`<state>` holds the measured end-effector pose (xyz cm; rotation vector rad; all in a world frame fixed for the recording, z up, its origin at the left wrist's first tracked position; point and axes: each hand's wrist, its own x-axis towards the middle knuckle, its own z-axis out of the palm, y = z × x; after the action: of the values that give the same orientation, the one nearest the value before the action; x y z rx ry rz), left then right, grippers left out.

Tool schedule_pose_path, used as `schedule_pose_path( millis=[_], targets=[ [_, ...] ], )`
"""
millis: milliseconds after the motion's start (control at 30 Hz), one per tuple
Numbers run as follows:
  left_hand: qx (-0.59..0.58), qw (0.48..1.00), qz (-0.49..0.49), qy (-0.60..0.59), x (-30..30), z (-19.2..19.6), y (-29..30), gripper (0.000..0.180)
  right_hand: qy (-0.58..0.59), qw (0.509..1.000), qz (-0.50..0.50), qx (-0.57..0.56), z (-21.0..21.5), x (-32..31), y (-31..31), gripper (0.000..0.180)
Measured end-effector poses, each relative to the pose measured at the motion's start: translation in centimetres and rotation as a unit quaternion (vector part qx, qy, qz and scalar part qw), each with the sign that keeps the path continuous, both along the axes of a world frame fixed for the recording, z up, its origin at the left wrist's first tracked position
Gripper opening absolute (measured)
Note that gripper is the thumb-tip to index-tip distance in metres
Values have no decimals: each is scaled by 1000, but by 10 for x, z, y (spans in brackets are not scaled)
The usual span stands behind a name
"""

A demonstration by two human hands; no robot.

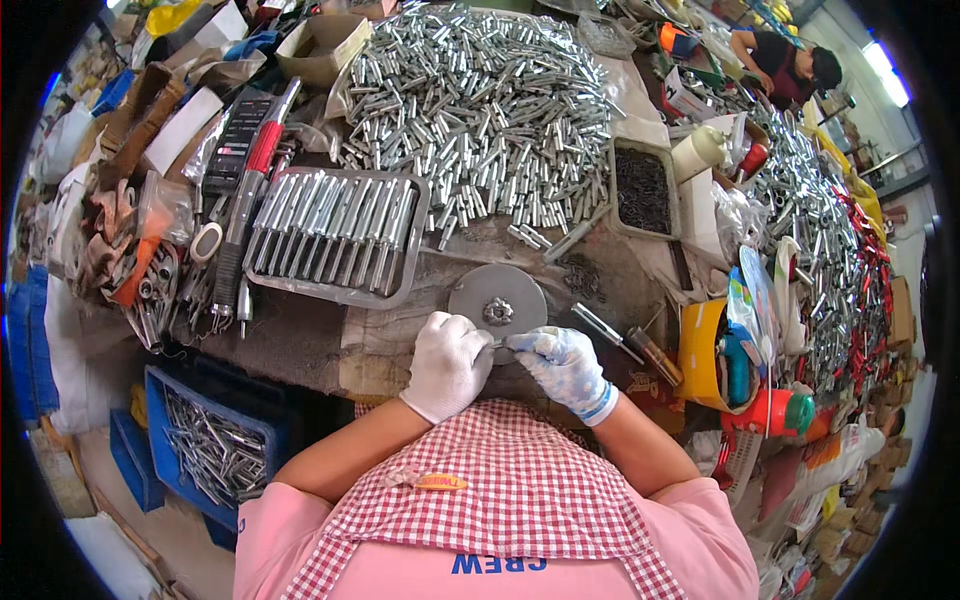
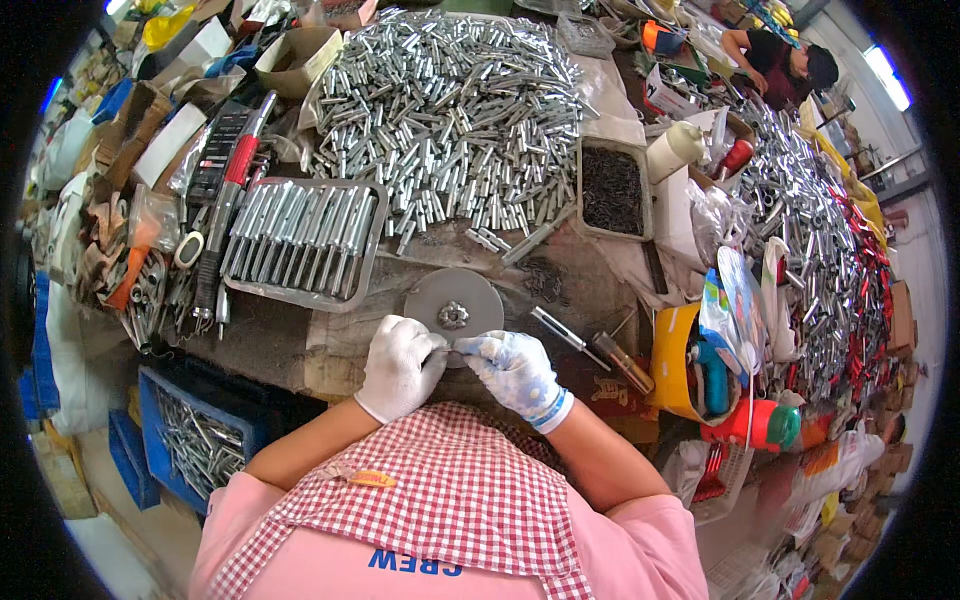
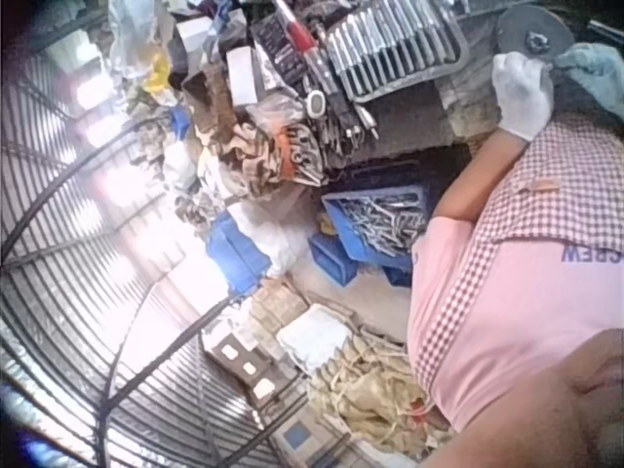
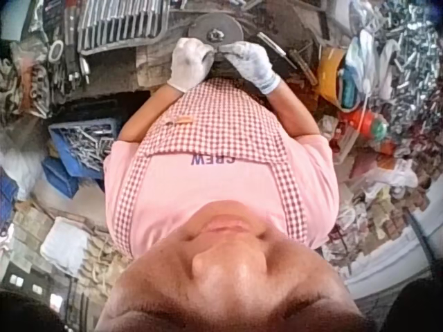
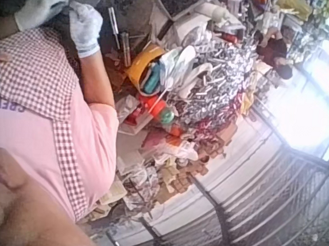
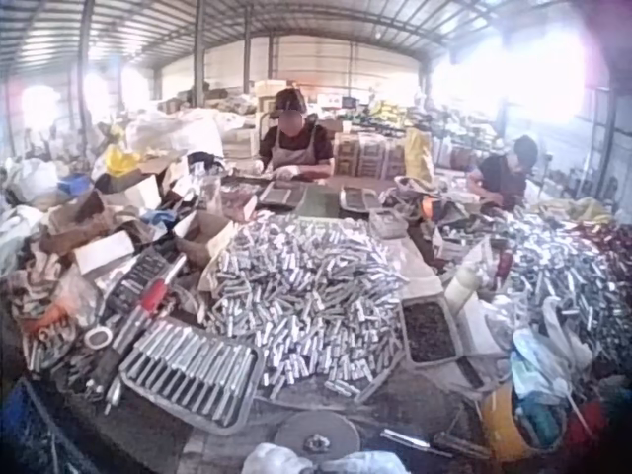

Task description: Assembling small metal hardware components using a circular jig on a manufacturing workbench.

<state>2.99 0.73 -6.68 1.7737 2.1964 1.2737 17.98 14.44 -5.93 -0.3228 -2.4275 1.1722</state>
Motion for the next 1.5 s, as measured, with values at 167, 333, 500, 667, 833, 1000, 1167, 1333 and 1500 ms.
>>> schedule_pose_path(
  millis=[167,333,500,667,833,1000,1167,1333,1500],
  targets=[
    [-16,1000,3,0,1,-1,-3,18,-31,982,-15,184,-2,-14,-6,18],
    [-22,1000,2,5,-4,-3,0,19,-17,961,-5,277,-6,-23,0,15],
    [-13,1000,-2,17,-4,0,2,15,-13,961,26,277,-1,-23,0,12],
    [-16,1000,-9,16,-1,-1,-3,16,-23,965,6,260,6,-25,-4,10],
    [-23,1000,-2,-5,1,-6,-3,17,-231,906,78,347,22,-43,0,10],
    [-20,1000,2,21,-4,-3,0,14,-159,935,58,311,16,-34,5,14],
    [-14,1000,15,-15,-1,-3,1,15,-208,946,-22,247,41,-21,-5,57],
    [-24,1000,11,-8,-1,-5,-1,16,-136,925,13,355,6,-10,-18,27],
    [-16,1000,17,-9,0,-1,-2,11,-141,923,31,357,26,-11,-14,26]
  ],
)
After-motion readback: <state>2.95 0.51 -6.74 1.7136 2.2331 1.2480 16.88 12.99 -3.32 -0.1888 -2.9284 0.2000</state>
